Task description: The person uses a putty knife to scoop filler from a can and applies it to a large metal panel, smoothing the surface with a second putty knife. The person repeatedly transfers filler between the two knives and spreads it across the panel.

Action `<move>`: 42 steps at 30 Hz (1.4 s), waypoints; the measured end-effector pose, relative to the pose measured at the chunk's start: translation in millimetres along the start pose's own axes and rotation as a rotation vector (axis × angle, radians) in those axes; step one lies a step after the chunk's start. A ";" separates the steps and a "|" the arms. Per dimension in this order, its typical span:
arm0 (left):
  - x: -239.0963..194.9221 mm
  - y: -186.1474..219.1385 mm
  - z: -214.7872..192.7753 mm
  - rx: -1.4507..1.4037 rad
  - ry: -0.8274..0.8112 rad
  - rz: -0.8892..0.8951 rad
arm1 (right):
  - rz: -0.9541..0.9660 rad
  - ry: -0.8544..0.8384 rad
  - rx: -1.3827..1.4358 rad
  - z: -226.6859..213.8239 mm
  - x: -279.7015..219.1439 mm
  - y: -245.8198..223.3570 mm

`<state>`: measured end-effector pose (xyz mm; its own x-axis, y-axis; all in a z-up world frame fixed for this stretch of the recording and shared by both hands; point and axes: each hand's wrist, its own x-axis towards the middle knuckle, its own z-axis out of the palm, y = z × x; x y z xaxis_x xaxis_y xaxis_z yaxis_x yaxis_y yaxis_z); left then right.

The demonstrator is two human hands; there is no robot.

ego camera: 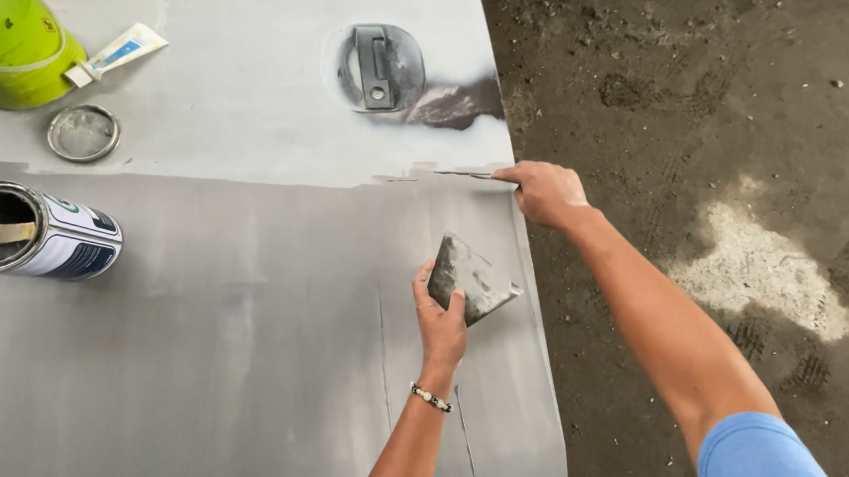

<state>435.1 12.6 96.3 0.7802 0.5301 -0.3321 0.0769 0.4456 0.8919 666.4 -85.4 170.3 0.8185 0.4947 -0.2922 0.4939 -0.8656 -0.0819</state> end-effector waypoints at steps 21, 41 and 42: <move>-5.0 -12.4 -5.1 -0.204 -0.096 -0.109 | -0.069 -0.055 -0.073 10.3 31.0 -0.4; -123.6 -25.6 -36.5 -0.150 -0.084 -0.056 | -0.115 -0.034 -0.010 93.3 -175.6 -2.7; -134.0 -26.4 -40.3 -0.149 -0.086 -0.058 | -0.112 -0.035 -0.009 96.5 -189.1 -4.8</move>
<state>303.5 -41.1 104.9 0.8281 0.4391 -0.3486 0.0360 0.5789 0.8146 481.0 -182.3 134.0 0.7475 0.5851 -0.3146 0.5844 -0.8043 -0.1076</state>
